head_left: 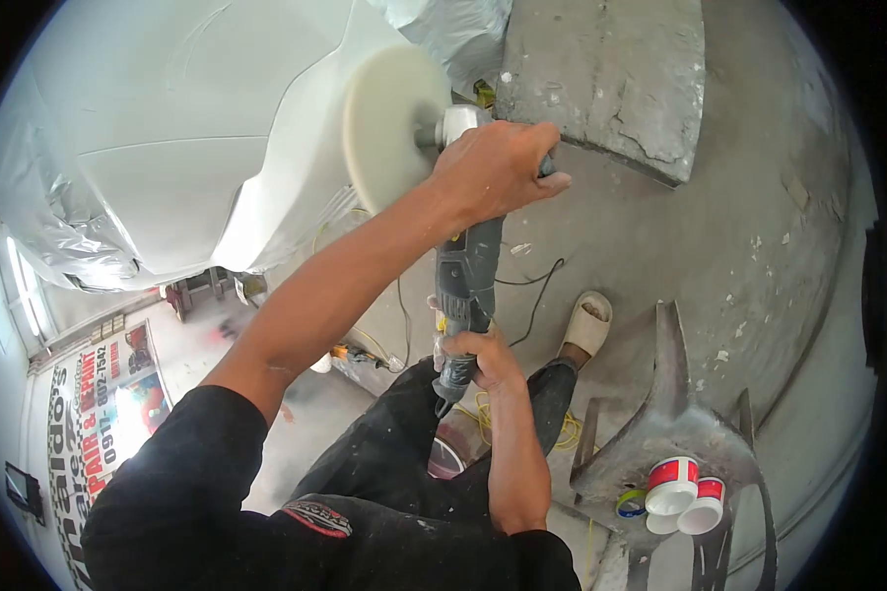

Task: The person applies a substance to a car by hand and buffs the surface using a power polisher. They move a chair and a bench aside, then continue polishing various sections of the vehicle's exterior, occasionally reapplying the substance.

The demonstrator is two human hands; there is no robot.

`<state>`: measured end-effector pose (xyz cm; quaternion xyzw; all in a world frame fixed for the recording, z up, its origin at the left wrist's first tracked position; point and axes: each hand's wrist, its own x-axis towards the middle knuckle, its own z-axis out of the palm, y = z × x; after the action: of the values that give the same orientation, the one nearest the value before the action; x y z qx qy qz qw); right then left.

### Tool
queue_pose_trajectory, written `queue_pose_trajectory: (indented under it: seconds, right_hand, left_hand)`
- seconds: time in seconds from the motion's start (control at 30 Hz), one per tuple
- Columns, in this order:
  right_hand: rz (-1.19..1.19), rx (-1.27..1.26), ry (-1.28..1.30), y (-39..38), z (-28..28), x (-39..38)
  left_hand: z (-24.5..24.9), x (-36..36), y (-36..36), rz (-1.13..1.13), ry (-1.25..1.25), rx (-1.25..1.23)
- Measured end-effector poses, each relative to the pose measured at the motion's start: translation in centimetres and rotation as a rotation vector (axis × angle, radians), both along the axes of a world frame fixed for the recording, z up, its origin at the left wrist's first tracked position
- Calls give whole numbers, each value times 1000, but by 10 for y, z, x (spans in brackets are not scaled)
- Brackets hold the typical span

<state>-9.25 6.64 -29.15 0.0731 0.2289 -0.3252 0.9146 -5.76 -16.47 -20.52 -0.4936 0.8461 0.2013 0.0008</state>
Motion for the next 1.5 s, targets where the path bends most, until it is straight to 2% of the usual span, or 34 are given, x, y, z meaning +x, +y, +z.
queue_pose_trajectory:
  seconds: [0.1, 0.33, 0.47, 0.57, 0.7, 0.8, 0.9, 1.1, 1.5]
  right_hand:
    - [6, 31, -33, -5, -13, -1]
    - [26, 138, -70, -6, -18, -1]
    - [56, 199, -65, -2, -21, -2]
    - [66, 179, -11, -9, -10, -15]
    - [78, 35, 75, -29, 28, -39]
    - [91, -26, 127, -45, 61, -52]
    - [105, -61, 141, -56, 88, -60]
    - [78, -135, 213, -82, 135, -69]
    - [24, -295, 362, -189, 236, -110]
  left_hand:
    - [-14, 0, -10, 57, -41, 115]
    - [-47, 7, -16, 45, -47, 184]
    - [-52, 7, -17, 72, -31, 209]
    - [-35, 1, -24, 81, -13, 198]
    - [25, -16, -32, 102, 19, 103]
    - [70, -21, -38, 101, 143, 15]
    - [96, -24, -42, 35, 201, -112]
    - [163, -36, -59, 59, 211, -133]
    - [270, -59, -151, 57, 376, -383]
